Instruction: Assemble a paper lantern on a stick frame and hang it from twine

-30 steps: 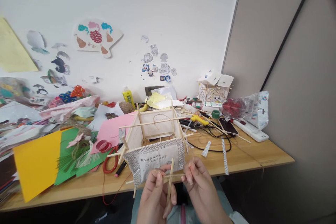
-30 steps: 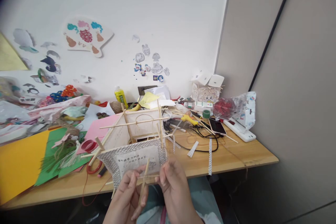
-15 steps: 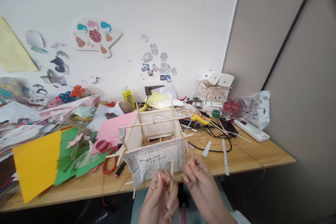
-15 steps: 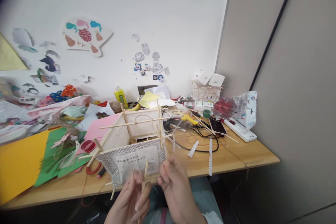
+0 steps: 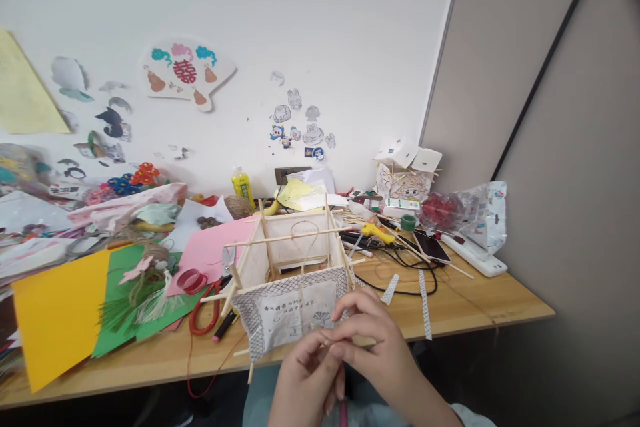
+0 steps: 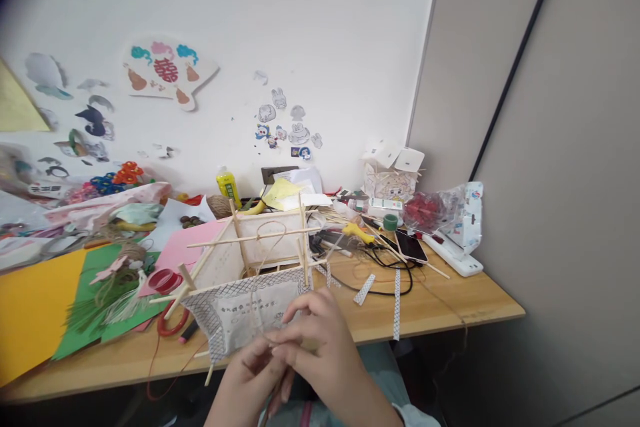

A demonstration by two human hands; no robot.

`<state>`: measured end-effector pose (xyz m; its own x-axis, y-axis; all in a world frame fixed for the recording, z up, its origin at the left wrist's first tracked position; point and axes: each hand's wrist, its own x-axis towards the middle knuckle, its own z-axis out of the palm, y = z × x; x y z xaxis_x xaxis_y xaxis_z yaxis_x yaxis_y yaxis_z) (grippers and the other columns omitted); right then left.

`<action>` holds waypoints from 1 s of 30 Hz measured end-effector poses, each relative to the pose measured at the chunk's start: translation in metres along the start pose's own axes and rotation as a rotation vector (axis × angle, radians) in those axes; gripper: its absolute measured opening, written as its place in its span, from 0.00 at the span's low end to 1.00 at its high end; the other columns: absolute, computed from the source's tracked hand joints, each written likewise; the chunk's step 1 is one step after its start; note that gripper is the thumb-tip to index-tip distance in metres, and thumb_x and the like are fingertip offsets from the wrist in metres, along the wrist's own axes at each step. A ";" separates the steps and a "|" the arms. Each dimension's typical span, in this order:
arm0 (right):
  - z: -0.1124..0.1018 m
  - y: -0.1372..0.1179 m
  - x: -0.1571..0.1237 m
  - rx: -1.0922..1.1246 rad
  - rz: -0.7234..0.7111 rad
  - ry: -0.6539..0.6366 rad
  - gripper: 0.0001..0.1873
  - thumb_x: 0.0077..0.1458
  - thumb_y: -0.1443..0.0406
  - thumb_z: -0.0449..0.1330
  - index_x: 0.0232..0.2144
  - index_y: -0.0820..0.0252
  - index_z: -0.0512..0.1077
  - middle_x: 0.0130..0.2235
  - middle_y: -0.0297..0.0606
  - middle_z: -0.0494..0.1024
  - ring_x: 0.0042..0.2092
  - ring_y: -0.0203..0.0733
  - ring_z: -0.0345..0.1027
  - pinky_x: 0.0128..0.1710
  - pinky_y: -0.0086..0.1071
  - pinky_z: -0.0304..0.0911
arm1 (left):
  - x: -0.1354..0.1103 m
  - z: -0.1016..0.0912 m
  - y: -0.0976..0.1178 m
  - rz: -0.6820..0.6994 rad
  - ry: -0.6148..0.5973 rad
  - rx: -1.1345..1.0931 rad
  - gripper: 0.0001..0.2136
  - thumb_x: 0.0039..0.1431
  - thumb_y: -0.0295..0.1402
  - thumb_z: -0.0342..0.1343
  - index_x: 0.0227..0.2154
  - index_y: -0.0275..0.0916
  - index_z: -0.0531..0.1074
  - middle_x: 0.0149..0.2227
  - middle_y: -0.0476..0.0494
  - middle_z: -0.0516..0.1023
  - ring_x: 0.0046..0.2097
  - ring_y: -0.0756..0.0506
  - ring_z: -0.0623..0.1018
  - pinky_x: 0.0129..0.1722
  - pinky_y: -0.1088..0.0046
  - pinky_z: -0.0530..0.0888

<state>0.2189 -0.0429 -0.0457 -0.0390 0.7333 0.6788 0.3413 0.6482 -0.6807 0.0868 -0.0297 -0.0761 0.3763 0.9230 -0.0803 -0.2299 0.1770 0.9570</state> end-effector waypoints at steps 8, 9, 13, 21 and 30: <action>0.004 0.000 0.002 -0.124 0.016 0.057 0.14 0.54 0.53 0.61 0.25 0.56 0.75 0.30 0.33 0.70 0.36 0.37 0.64 0.36 0.31 0.60 | -0.002 0.000 0.005 0.059 -0.032 0.154 0.23 0.42 0.54 0.63 0.25 0.36 0.71 0.13 0.55 0.63 0.16 0.56 0.59 0.15 0.81 0.53; 0.003 0.000 0.001 -0.130 -0.005 0.059 0.15 0.55 0.52 0.60 0.27 0.56 0.75 0.31 0.33 0.70 0.36 0.37 0.64 0.37 0.31 0.60 | -0.003 0.000 0.006 0.056 -0.012 0.137 0.23 0.42 0.54 0.63 0.24 0.36 0.71 0.13 0.55 0.64 0.15 0.57 0.58 0.15 0.81 0.52; -0.002 0.004 -0.006 -0.130 -0.101 0.044 0.09 0.59 0.57 0.58 0.33 0.54 0.73 0.34 0.33 0.71 0.39 0.37 0.65 0.40 0.32 0.60 | -0.004 0.001 0.008 0.023 0.042 0.064 0.23 0.45 0.53 0.62 0.27 0.35 0.72 0.13 0.52 0.68 0.14 0.57 0.58 0.16 0.81 0.51; 0.005 0.003 -0.022 -0.356 -0.294 0.202 0.06 0.58 0.72 0.57 0.34 0.57 0.70 0.36 0.35 0.72 0.39 0.37 0.64 0.38 0.33 0.61 | -0.006 0.005 0.015 -0.018 0.043 -0.127 0.21 0.41 0.48 0.66 0.30 0.34 0.75 0.16 0.48 0.72 0.17 0.54 0.66 0.15 0.82 0.57; 0.003 0.006 -0.025 -0.245 -0.149 0.128 0.08 0.56 0.71 0.55 0.35 0.54 0.69 0.39 0.36 0.70 0.43 0.40 0.65 0.42 0.36 0.62 | -0.005 -0.001 0.009 -0.018 0.043 -0.135 0.21 0.40 0.46 0.68 0.31 0.35 0.75 0.15 0.50 0.71 0.16 0.58 0.61 0.16 0.83 0.54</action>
<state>0.2193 -0.0566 -0.0673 0.0080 0.5921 0.8058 0.5572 0.6665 -0.4953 0.0822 -0.0326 -0.0673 0.3437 0.9324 -0.1119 -0.3430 0.2355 0.9094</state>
